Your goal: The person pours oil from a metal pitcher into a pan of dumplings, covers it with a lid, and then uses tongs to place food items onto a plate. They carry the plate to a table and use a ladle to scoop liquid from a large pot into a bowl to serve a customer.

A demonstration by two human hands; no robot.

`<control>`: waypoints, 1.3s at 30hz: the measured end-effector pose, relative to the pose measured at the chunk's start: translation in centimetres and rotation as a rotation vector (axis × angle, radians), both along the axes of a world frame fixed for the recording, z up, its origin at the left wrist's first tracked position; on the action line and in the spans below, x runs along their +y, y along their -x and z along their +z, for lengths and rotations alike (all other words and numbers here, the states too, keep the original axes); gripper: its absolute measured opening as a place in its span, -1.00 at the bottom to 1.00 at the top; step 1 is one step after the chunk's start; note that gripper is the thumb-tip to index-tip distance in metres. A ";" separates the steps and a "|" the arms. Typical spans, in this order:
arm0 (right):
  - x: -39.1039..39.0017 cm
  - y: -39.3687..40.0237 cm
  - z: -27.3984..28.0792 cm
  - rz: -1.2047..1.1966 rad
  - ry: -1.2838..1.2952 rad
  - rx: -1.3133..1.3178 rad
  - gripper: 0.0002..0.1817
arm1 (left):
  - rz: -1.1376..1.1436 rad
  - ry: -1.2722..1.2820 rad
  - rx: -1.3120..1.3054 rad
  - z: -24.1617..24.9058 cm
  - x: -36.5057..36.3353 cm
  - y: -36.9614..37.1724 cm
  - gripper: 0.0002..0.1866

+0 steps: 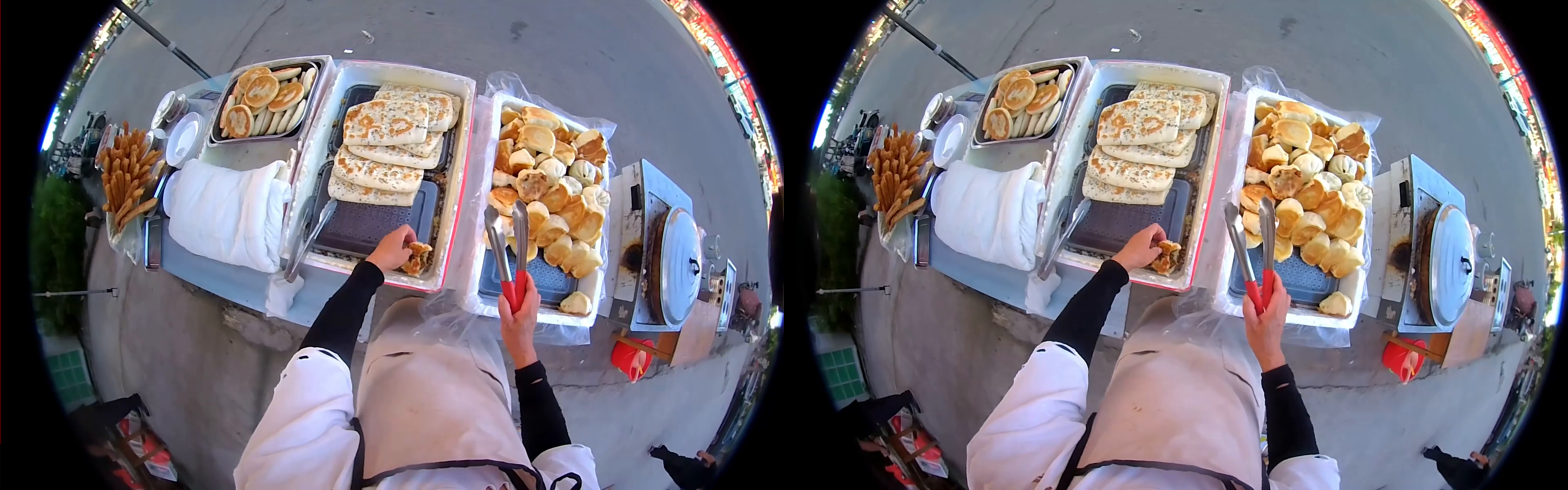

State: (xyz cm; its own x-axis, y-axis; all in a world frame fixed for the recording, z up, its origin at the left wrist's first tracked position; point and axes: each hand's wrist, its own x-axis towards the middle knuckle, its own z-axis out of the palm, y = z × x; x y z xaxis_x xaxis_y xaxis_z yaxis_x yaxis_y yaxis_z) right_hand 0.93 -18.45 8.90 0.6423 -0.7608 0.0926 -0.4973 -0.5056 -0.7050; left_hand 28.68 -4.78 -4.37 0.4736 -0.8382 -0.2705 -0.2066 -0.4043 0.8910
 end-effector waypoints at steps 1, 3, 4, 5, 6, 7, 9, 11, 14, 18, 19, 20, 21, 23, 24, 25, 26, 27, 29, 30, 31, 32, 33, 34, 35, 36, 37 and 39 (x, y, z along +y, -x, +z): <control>0.1 0.0 -0.1 0.001 0.000 0.006 -0.35 | 0.000 -0.003 -0.002 -0.4 0.2 0.0 -0.75; 0.3 -0.2 -0.1 0.004 -0.002 0.012 -0.35 | 0.029 0.033 0.033 -0.9 0.5 0.0 -0.74; 0.3 -0.3 0.0 0.006 -0.018 0.012 -0.35 | 0.030 0.031 0.032 -1.0 0.6 -0.1 -0.74; 0.4 -0.4 0.1 0.009 -0.033 0.013 -0.35 | 0.040 0.027 0.123 -1.1 0.7 -0.2 -0.70; 0.4 -0.5 0.2 0.011 -0.034 0.012 -0.35 | 0.051 0.023 0.213 -0.4 0.7 -0.3 -0.66; 0.4 -0.7 0.2 0.022 -0.016 0.009 -0.35 | 0.053 0.023 0.212 0.3 0.9 -0.5 -0.66; 0.5 -0.9 0.4 0.036 0.001 0.005 -0.35 | 0.037 0.024 0.465 2.4 1.5 -1.0 -0.58; 0.5 -1.1 0.5 0.033 0.009 -0.005 -0.35 | 0.118 0.076 0.571 4.6 2.1 -1.4 -0.59; 0.6 -1.3 0.6 0.054 0.048 -0.011 -0.35 | 0.244 0.217 0.742 5.9 3.5 -1.5 -0.60; 0.4 -2.3 0.3 0.160 0.153 0.021 -0.32 | 0.292 0.466 0.855 10.3 5.7 -0.6 -0.57; 0.6 -3.0 0.3 0.217 0.154 0.048 -0.31 | 0.301 0.534 0.870 11.2 6.3 -0.2 -0.56; 0.8 -3.7 0.4 0.274 0.154 0.076 -0.30 | 0.310 0.601 0.885 12.1 6.9 0.3 -0.56; 1.1 -4.6 0.5 0.314 0.140 0.076 -0.28 | 0.341 0.621 0.873 12.9 7.5 0.8 -0.55; 2.0 -6.5 -0.4 0.353 0.125 0.120 -0.28 | 0.375 0.675 0.880 14.0 8.4 1.9 -0.55; 2.4 -7.5 -0.9 0.384 0.109 0.171 -0.27 | 0.402 0.726 0.893 14.6 8.7 2.4 -0.55; 2.8 -8.5 -1.3 0.411 0.133 0.202 -0.25 | 0.422 0.740 0.905 15.5 9.0 2.9 -0.56; 3.2 -9.1 -2.0 0.422 0.134 0.193 -0.25 | 0.429 0.744 0.893 16.2 9.2 3.3 -0.56; 3.7 -9.7 -2.7 0.435 0.116 0.206 -0.25 | 0.417 0.786 0.894 16.7 9.4 3.7 -0.57; 4.5 -10.4 -3.9 0.443 0.111 0.254 -0.24 | 0.422 0.839 0.897 17.9 9.6 4.4 -0.57; 4.9 -10.6 -4.3 0.449 0.113 0.248 -0.24 | 0.427 0.842 0.889 18.7 9.7 4.5 -0.57; 5.2 -10.7 -4.6 0.439 0.102 0.242 -0.24 | 0.411 0.859 0.868 19.4 9.7 4.6 -0.57; 5.4 -10.8 -4.9 0.428 0.092 0.236 -0.24 | 0.394 0.876 0.848 20.0 9.8 4.7 -0.56; 5.5 -10.8 -5.4 0.424 0.117 0.232 -0.26 | 0.395 0.880 0.842 20.5 9.7 4.8 -0.56; 5.5 -10.6 -6.0 0.425 0.119 0.230 -0.26 | 0.396 0.891 0.829 20.9 9.6 4.9 -0.55; 5.4 -10.4 -6.6 0.458 0.187 0.243 -0.27 | 0.394 0.900 0.817 21.3 9.5 5.1 -0.53; 5.4 -10.6 -5.9 0.489 0.256 0.257 -0.28 | 0.388 0.903 0.817 21.9 9.3 5.3 -0.53; 5.2 -10.5 -5.0 0.492 0.207 0.325 -0.36 | 0.383 0.903 0.771 22.4 9.1 5.5 -0.52; 4.3 -10.2 -3.5 0.485 -0.014 0.126 -0.40 | 0.367 0.906 0.730 23.2 8.6 5.8 -0.52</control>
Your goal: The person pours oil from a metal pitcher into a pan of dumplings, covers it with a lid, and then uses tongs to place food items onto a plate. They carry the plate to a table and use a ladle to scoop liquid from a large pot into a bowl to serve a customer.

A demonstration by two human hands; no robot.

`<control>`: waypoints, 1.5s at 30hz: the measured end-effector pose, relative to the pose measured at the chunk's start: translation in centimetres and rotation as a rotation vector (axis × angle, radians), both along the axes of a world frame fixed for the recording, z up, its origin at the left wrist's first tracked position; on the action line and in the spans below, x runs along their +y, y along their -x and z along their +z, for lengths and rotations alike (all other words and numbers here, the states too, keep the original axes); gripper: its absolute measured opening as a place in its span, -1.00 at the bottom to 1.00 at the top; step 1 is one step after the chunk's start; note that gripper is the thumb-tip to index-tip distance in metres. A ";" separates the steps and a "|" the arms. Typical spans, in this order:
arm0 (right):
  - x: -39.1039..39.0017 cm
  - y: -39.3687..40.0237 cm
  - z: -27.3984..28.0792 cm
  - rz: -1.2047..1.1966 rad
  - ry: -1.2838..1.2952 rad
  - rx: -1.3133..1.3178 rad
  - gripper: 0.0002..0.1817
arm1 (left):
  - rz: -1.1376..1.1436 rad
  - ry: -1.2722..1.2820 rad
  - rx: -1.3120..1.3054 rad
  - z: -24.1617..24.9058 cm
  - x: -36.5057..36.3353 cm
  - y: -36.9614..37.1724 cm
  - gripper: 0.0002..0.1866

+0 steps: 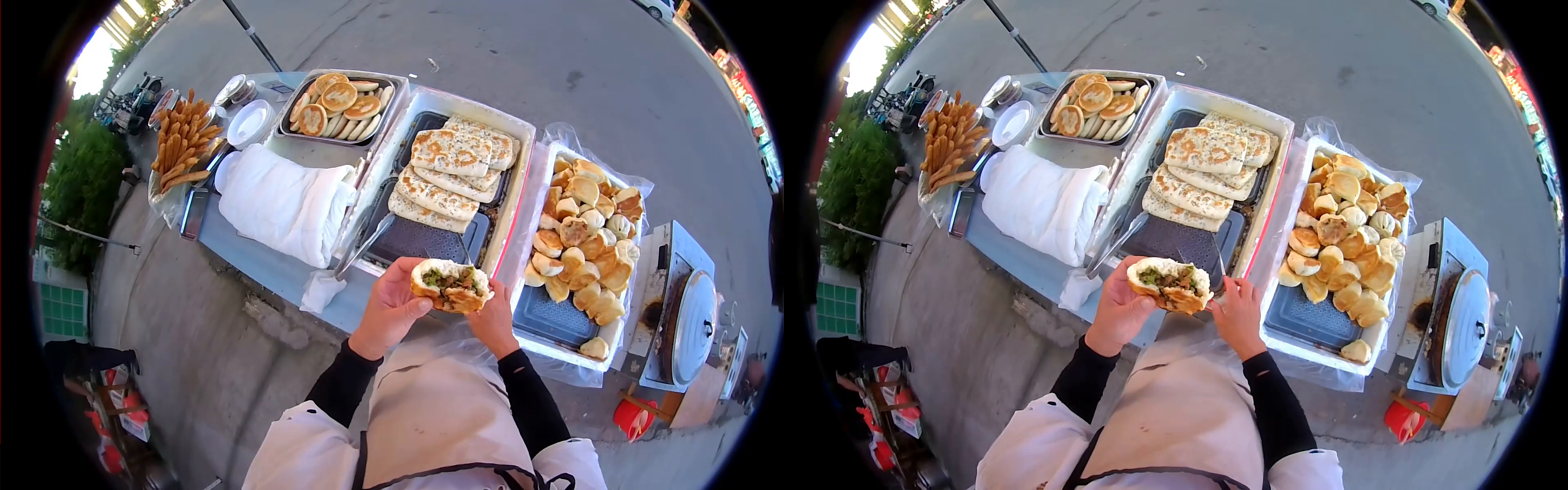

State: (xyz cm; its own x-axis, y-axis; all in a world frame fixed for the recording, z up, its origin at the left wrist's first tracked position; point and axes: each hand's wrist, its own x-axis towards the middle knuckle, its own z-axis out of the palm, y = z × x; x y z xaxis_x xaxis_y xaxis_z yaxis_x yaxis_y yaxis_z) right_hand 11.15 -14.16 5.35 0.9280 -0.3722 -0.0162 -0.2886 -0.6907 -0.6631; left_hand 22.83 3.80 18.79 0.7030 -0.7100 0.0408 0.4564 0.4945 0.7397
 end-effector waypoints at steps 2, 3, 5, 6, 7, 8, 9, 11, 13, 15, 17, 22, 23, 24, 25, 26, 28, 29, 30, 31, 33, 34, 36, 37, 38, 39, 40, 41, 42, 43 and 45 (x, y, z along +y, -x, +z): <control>-0.6 -0.2 6.2 -0.084 -0.653 -0.122 -0.51 | 0.001 0.069 0.000 0.5 -0.4 0.5 -0.50; -0.6 0.0 9.6 -0.093 -0.649 -0.124 -0.51 | -0.008 0.073 0.002 0.9 -0.6 0.6 -0.50; -0.6 0.8 14.9 0.003 -1.162 -0.528 -0.51 | -0.056 0.091 -0.013 2.1 -1.0 1.0 -0.50; -0.4 1.2 17.4 -0.005 -1.154 -0.536 -0.51 | -0.068 0.095 -0.014 2.8 -1.3 1.2 -0.50; -0.1 1.5 19.6 0.041 -1.084 -0.594 -0.52 | -0.096 0.107 -0.014 3.4 -1.5 1.5 -0.48; 0.1 1.9 21.1 0.086 -1.014 -0.653 -0.53 | -0.126 0.116 -0.015 4.0 -1.6 1.8 -0.46; 0.1 2.3 21.8 0.074 -1.012 -0.662 -0.53 | -0.156 0.124 -0.014 4.4 -1.8 2.1 -0.43; -0.1 3.4 22.9 0.200 -0.594 -0.800 -0.56 | -0.255 0.216 -0.089 5.5 -1.9 2.4 -0.43; 0.9 4.7 24.8 0.161 -0.603 -0.826 -0.67 | -0.321 0.345 -0.108 7.4 -2.2 3.3 -0.44; 1.1 5.5 26.3 0.337 -0.693 -0.818 -0.76 | -0.385 0.525 -0.071 8.7 -2.3 4.4 -0.49; 2.0 5.7 27.9 0.314 -0.669 -0.915 -0.84 | -0.400 0.697 -0.004 9.8 -2.8 5.6 -0.56; 3.1 5.3 29.2 0.381 -0.695 -1.140 -0.93 | -0.323 0.596 0.071 13.1 -2.2 8.0 -0.77; 3.3 5.1 29.4 0.378 -0.699 -1.141 -0.93 | -0.294 0.526 0.043 13.7 -2.1 8.4 -0.85; 3.3 5.0 29.5 0.415 -0.691 -1.164 -0.95 | -0.058 0.475 0.167 15.2 -2.7 10.2 -0.78; 3.2 4.8 29.5 0.451 -0.685 -1.185 -0.93 | -0.058 0.471 0.166 14.8 -2.8 10.0 -0.78; 2.8 4.7 29.5 0.522 -0.708 -1.166 -0.93 | -0.120 0.578 0.076 14.1 -2.9 9.6 -0.82; 2.8 4.5 29.3 0.562 -0.733 -1.178 -0.92 | -0.270 0.765 -0.076 13.4 -3.7 7.9 -0.87; 2.9 4.4 29.3 0.596 -0.754 -1.185 -0.91 | -0.258 0.756 -0.079 12.9 -3.5 7.2 -0.87; 2.9 4.3 29.3 0.616 -0.765 -1.176 -0.92 | -0.396 0.792 -0.142 12.3 -3.1 6.4 -0.87; 3.0 4.3 29.3 0.625 -0.786 -1.173 -0.92 | -0.532 0.821 -0.205 12.1 -2.7 6.0 -0.87; 3.2 4.0 29.2 0.634 -0.834 -1.155 -0.93 | -0.356 0.758 -0.133 13.5 -2.6 7.5 -0.88; 3.4 4.0 29.2 0.642 -0.855 -1.155 -0.93 | -0.205 0.711 -0.058 14.2 -2.8 8.4 -0.88; 3.8 4.1 29.3 0.576 -0.932 -1.110 -0.94 | -0.113 0.744 0.000 14.1 -3.3 9.7 -0.89; 4.0 4.1 29.2 0.571 -0.936 -1.103 -0.94 | -0.031 0.786 0.063 14.1 -3.5 10.3 -0.89; 4.4 4.0 29.1 0.533 -0.969 -1.129 -0.94 | -0.026 0.782 0.069 14.1 -3.5 10.9 -0.89; 4.7 4.0 29.0 0.493 -1.001 -1.155 -0.95 | 0.015 0.774 0.109 14.2 -3.4 11.4 -0.89; 4.9 4.0 29.1 0.484 -1.009 -1.148 -0.95 | 0.056 0.763 0.153 14.3 -3.3 11.7 -0.89; 5.0 3.9 29.2 0.455 -0.986 -1.157 -0.95 | 0.063 0.751 0.165 14.1 -3.1 11.5 -0.89; 5.1 3.8 29.3 0.425 -0.964 -1.165 -0.95 | 0.015 0.743 0.111 13.9 -2.9 10.8 -0.89; 4.9 3.8 29.3 0.414 -0.980 -1.158 -0.95 | -0.034 0.734 0.054 13.8 -2.7 10.5 -0.89; 4.1 3.7 29.2 0.571 -1.041 -1.081 -0.95 | -0.003 0.699 0.066 14.0 -2.4 11.0 -0.89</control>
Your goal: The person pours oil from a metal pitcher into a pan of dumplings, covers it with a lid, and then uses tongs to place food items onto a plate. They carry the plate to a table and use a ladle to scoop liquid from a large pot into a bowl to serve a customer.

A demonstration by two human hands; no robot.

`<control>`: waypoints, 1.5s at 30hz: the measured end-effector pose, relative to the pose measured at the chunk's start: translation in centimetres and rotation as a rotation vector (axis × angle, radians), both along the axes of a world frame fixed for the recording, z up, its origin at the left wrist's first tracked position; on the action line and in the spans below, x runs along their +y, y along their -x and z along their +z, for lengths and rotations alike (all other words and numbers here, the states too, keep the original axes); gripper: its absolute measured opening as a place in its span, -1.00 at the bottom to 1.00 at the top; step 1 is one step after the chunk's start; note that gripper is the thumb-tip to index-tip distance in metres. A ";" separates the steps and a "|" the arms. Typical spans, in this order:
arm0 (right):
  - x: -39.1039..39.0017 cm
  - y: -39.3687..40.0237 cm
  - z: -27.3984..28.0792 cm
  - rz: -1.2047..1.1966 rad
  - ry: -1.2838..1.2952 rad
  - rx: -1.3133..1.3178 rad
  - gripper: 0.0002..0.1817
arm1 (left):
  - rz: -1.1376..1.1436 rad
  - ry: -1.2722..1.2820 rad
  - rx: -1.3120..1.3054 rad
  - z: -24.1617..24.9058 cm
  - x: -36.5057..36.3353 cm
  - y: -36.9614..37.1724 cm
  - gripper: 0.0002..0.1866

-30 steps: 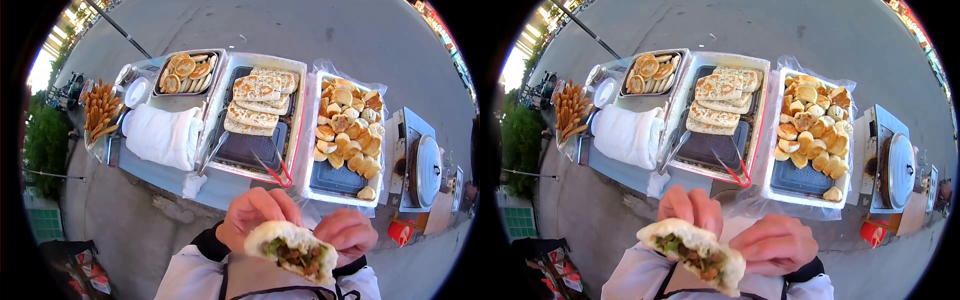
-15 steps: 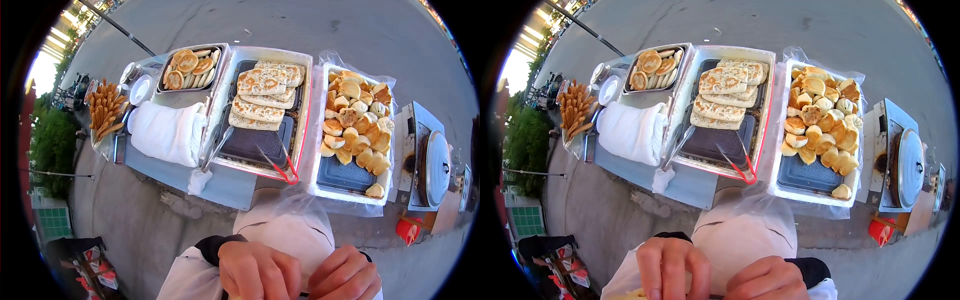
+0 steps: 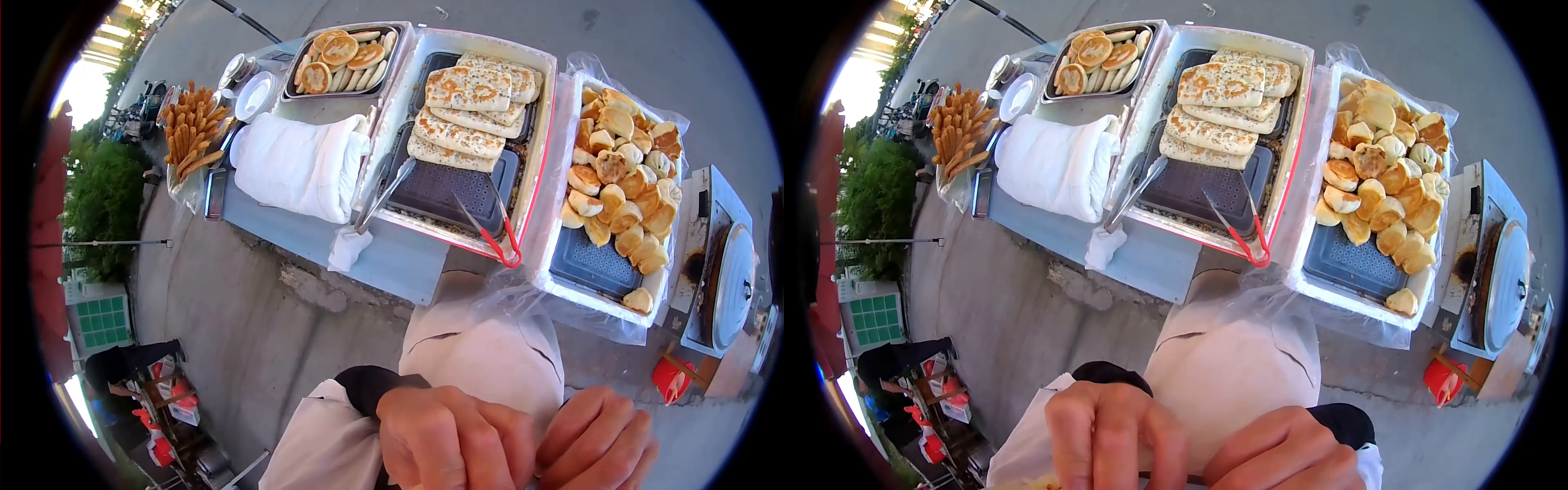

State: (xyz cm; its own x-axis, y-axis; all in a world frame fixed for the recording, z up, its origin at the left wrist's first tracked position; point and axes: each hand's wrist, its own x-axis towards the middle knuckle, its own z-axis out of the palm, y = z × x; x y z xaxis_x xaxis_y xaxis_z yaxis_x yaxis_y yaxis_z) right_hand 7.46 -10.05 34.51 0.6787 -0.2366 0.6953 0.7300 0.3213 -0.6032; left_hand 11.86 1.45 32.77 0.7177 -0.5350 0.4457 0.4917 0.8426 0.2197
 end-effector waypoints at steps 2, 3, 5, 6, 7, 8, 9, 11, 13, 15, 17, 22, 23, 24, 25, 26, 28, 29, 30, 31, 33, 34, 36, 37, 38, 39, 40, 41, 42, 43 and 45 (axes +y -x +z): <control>0.2 0.1 -0.1 -0.020 -0.004 -0.003 -0.94 | 0.014 -0.028 0.025 -0.4 0.5 -0.6 -0.89; 0.3 0.2 -0.2 -0.039 -0.006 -0.011 -0.94 | -0.175 -0.002 -0.088 -1.1 1.1 -2.2 -0.89; 0.2 0.2 -0.2 -0.023 -0.006 -0.003 -0.94 | -0.366 0.024 -0.193 -1.0 1.2 -2.2 -0.88; 0.0 0.3 -0.2 -0.009 0.003 -0.002 -0.94 | -0.201 0.001 -0.091 0.0 0.4 -1.0 -0.89; -0.3 0.3 -0.1 0.003 0.014 -0.004 -0.94 | -0.037 -0.021 0.008 0.5 0.0 -0.3 -0.88; -0.5 0.4 -0.1 0.016 0.024 -0.004 -0.93 | -0.041 -0.020 0.012 0.4 0.1 -0.1 -0.88; -0.6 0.4 -0.1 0.027 0.037 -0.006 -0.93 | -0.046 -0.013 0.002 0.1 0.2 0.0 -0.87; -0.7 0.5 -0.1 0.027 0.047 -0.010 -0.93 | -0.052 -0.006 -0.011 0.1 0.2 0.0 -0.87; -0.7 0.7 -0.1 0.022 0.062 -0.013 -0.93 | -0.073 -0.031 0.006 0.4 0.2 -0.1 -0.87; -0.6 0.9 -0.1 0.040 0.047 0.013 -0.94 | -0.082 -0.036 0.001 0.6 0.3 -0.2 -0.87; -0.7 0.9 -0.1 0.028 0.057 0.004 -0.94 | -0.086 -0.043 -0.001 0.7 0.3 -0.2 -0.87; -0.4 1.3 0.0 -0.022 0.058 0.005 -0.95 | 0.041 0.187 -0.054 -1.0 -1.5 0.5 -0.86; -0.3 1.3 0.0 -0.029 0.055 0.006 -0.95 | 0.041 0.189 -0.051 -0.8 -1.0 0.6 -0.86; -0.3 1.3 0.0 -0.035 0.052 0.006 -0.95 | -0.017 0.076 -0.026 0.1 -0.3 0.2 -0.86; -0.4 1.3 -0.1 -0.035 0.055 0.008 -0.95 | -0.075 -0.038 -0.001 0.6 0.2 0.0 -0.86; -0.5 1.3 -0.1 -0.025 0.061 0.005 -0.95 | -0.074 -0.035 0.001 0.6 0.3 -0.1 -0.86; -0.5 1.2 -0.1 -0.012 0.068 0.001 -0.95 | -0.089 -0.054 -0.026 0.5 0.5 -0.3 -0.86; -0.6 1.2 -0.1 -0.011 0.082 0.004 -0.95 | -0.088 -0.054 -0.026 0.5 0.6 -0.3 -0.86; -0.7 1.2 -0.1 -0.010 0.097 0.006 -0.94 | -0.086 -0.061 -0.030 0.4 0.6 -0.4 -0.86; -0.7 1.1 -0.1 -0.010 0.097 0.006 -0.94 | -0.085 -0.067 -0.035 0.4 0.6 -0.5 -0.86; -0.7 1.1 0.0 -0.008 0.098 0.010 -0.94 | -0.080 -0.073 -0.029 0.5 0.7 -0.4 -0.86; -0.7 1.0 0.0 -0.008 0.099 0.013 -0.94 | -0.076 -0.077 -0.022 0.5 0.7 -0.4 -0.86; -0.7 0.9 0.0 -0.005 0.100 0.018 -0.93 | -0.065 -0.059 -0.006 0.3 0.6 -0.1 -0.86; -0.6 0.9 0.0 -0.003 0.097 0.015 -0.93 | -0.053 -0.042 0.008 0.1 0.7 0.0 -0.86; -0.5 0.9 -0.1 -0.002 0.098 0.016 -0.93 | -0.050 -0.044 0.000 -0.5 1.0 -0.6 -0.86; -0.5 0.8 -0.1 -0.002 0.098 0.017 -0.93 | -0.185 -0.013 -0.104 -1.5 1.4 -1.7 -0.87; -0.5 0.7 -0.1 -0.001 0.097 0.010 -0.93 | -0.321 0.017 -0.206 -2.0 1.7 -2.4 -0.85; -0.6 0.6 0.0 -0.004 0.113 0.011 -0.93 | -0.319 0.013 -0.209 -1.5 1.6 -1.3 -0.85; -0.7 0.5 0.0 -0.007 0.128 0.014 -0.93 | -0.128 -0.050 -0.030 -0.3 1.1 0.6 -0.88; -0.7 0.5 0.1 -0.004 0.126 0.011 -0.93 | 0.065 -0.109 0.145 0.3 0.7 1.6 -0.86; -0.7 0.5 0.1 -0.022 0.138 0.015 -0.92 | 0.074 -0.098 0.133 0.2 0.5 1.4 -0.85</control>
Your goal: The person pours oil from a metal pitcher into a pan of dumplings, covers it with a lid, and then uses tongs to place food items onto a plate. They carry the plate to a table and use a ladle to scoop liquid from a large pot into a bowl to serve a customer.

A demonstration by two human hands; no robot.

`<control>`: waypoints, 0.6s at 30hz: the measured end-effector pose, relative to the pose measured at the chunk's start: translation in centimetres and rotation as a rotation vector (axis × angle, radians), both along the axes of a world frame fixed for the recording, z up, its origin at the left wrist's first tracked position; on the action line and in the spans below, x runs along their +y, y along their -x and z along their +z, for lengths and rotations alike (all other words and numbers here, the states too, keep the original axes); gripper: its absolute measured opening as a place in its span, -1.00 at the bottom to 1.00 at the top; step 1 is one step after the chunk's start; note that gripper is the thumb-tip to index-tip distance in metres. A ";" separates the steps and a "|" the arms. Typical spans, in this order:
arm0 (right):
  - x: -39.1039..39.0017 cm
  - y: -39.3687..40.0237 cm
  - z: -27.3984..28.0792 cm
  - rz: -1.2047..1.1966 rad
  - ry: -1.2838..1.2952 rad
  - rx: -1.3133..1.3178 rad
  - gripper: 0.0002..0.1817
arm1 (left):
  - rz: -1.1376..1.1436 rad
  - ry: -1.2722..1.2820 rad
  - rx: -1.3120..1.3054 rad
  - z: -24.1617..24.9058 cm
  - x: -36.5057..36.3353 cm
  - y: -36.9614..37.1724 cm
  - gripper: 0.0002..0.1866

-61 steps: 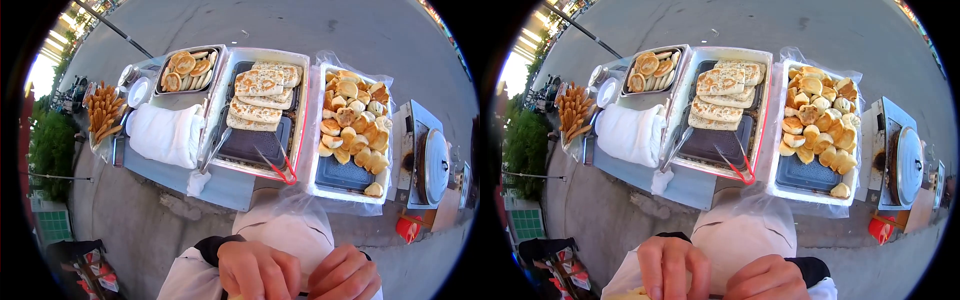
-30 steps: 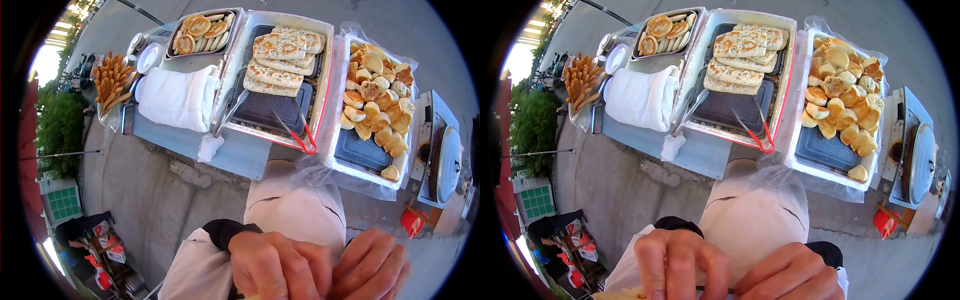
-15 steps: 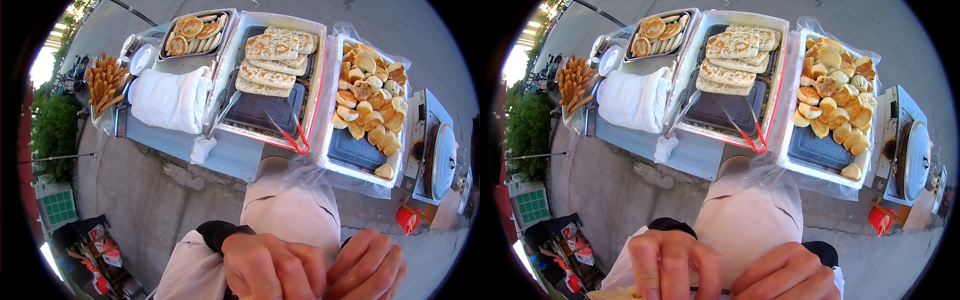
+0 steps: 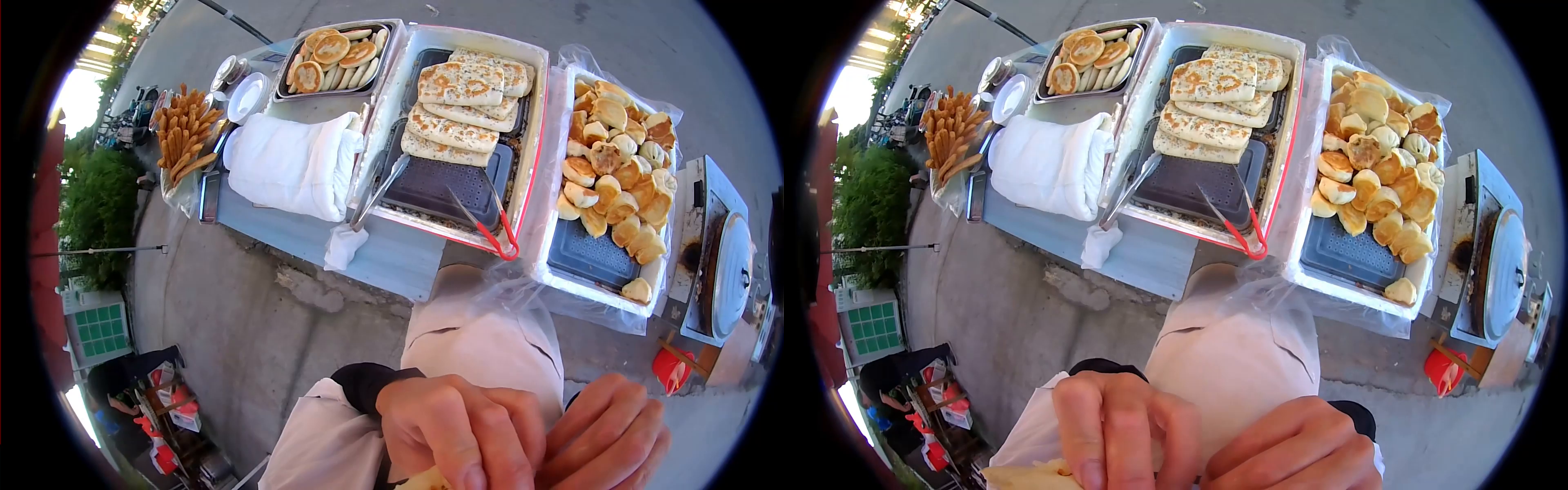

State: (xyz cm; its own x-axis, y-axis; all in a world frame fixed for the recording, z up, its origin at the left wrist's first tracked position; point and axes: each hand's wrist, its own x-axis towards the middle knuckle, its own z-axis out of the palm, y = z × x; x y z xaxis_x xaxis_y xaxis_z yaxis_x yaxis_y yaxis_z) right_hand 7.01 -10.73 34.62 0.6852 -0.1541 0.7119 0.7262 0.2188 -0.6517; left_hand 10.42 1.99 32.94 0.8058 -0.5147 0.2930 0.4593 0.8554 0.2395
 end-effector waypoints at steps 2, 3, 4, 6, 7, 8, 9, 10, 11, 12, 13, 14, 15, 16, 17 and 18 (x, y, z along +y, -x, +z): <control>0.1 0.1 0.1 -0.014 -0.008 0.001 -0.92 | 0.001 0.018 -0.007 0.0 -0.1 0.0 -0.85; 0.2 0.1 0.1 -0.025 -0.017 0.002 -0.92 | 0.010 0.001 -0.008 0.1 0.0 0.1 -0.85; 0.3 0.0 0.1 -0.027 -0.012 0.000 -0.92 | 0.020 -0.014 -0.010 0.2 0.0 0.1 -0.85; 0.3 -0.1 0.2 -0.027 -0.017 -0.005 -0.93 | -0.059 -0.052 -0.052 1.0 0.9 -1.2 -0.85; 0.3 -0.1 0.2 -0.033 -0.006 -0.005 -0.93 | -0.135 -0.096 -0.094 1.2 0.9 -1.9 -0.85; 0.3 -0.2 0.1 -0.033 -0.002 -0.017 -0.94 | -0.109 0.048 -0.202 0.2 -0.1 -2.6 -0.84; 0.3 -0.3 0.1 -0.032 -0.001 -0.030 -0.94 | -0.115 0.058 -0.203 0.3 0.1 -2.6 -0.84; 0.1 -0.3 0.2 -0.012 0.005 -0.022 -0.94 | -0.147 -0.002 -0.195 0.4 0.8 -2.6 -0.84; 0.1 -0.2 0.3 -0.015 0.008 -0.023 -0.94 | -0.177 -0.064 -0.187 0.5 1.1 -2.6 -0.83; 0.2 -0.3 0.2 -0.027 0.005 -0.032 -0.94 | -0.178 -0.063 -0.188 0.0 0.7 -2.4 -0.83; 0.2 -0.2 0.2 -0.040 0.000 -0.040 -0.94 | -0.122 0.041 -0.214 -1.0 0.1 -2.0 -0.83; 0.2 -0.1 0.2 -0.041 0.001 -0.040 -0.94 | -0.066 0.147 -0.239 -1.5 -0.2 -1.8 -0.83; 0.2 -0.1 0.3 -0.040 0.003 -0.031 -0.95 | -0.068 0.149 -0.240 -1.4 -0.3 -1.8 -0.83; 0.2 0.0 0.3 -0.038 0.004 -0.021 -0.95 | -0.073 0.127 -0.241 -1.3 -0.2 -1.8 -0.84; 0.2 0.1 0.4 -0.040 0.007 -0.024 -0.95 | -0.078 0.106 -0.243 -1.1 -0.1 -1.9 -0.85; 0.2 0.1 0.4 -0.056 0.014 -0.011 -0.96 | -0.079 0.111 -0.249 -0.2 0.1 -2.2 -0.85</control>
